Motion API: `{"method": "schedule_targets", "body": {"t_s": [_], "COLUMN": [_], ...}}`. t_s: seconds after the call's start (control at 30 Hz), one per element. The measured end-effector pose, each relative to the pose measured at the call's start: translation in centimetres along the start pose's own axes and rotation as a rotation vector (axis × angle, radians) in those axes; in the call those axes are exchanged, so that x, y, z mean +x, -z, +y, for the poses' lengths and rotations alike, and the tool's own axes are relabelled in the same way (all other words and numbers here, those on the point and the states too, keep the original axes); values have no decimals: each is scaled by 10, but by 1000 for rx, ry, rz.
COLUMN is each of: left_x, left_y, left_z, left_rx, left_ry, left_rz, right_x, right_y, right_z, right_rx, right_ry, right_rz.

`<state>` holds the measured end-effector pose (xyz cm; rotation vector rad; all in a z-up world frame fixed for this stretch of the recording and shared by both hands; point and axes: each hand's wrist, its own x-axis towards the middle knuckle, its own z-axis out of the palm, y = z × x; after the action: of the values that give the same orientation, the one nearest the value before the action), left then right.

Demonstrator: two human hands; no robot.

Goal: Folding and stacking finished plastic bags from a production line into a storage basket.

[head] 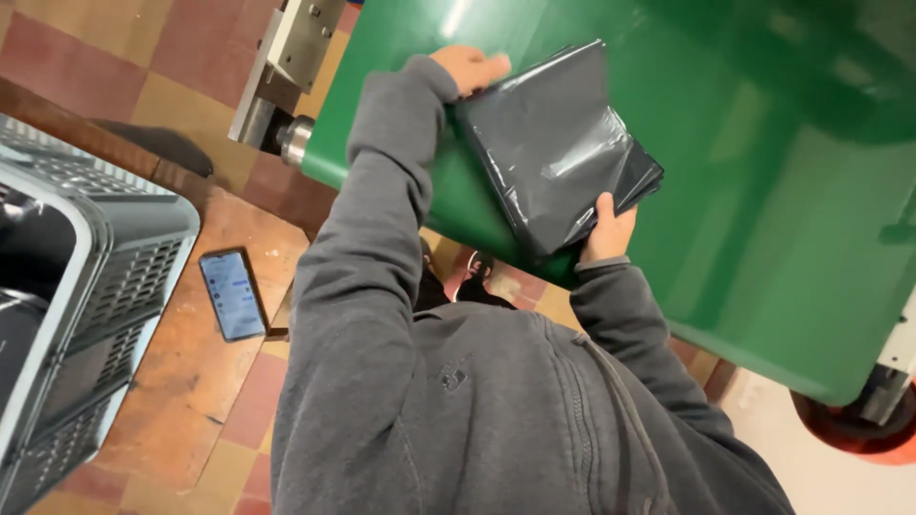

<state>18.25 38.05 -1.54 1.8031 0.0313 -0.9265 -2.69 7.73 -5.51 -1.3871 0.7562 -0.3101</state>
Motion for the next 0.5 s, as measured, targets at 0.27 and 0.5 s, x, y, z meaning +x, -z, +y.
{"method": "schedule_targets", "body": {"t_s": [0.27, 0.5], "left_x": [34, -115], "left_y": [-76, -107], "left_z": [35, 30], "left_rx": [616, 343], "left_ry": [277, -328], "left_rz": [327, 651], "right_x": [40, 87], "right_y": [51, -17], "right_z": [-28, -141], "right_rx": [-685, -859], "right_ry": [397, 801], "right_rz": [-312, -968]}}
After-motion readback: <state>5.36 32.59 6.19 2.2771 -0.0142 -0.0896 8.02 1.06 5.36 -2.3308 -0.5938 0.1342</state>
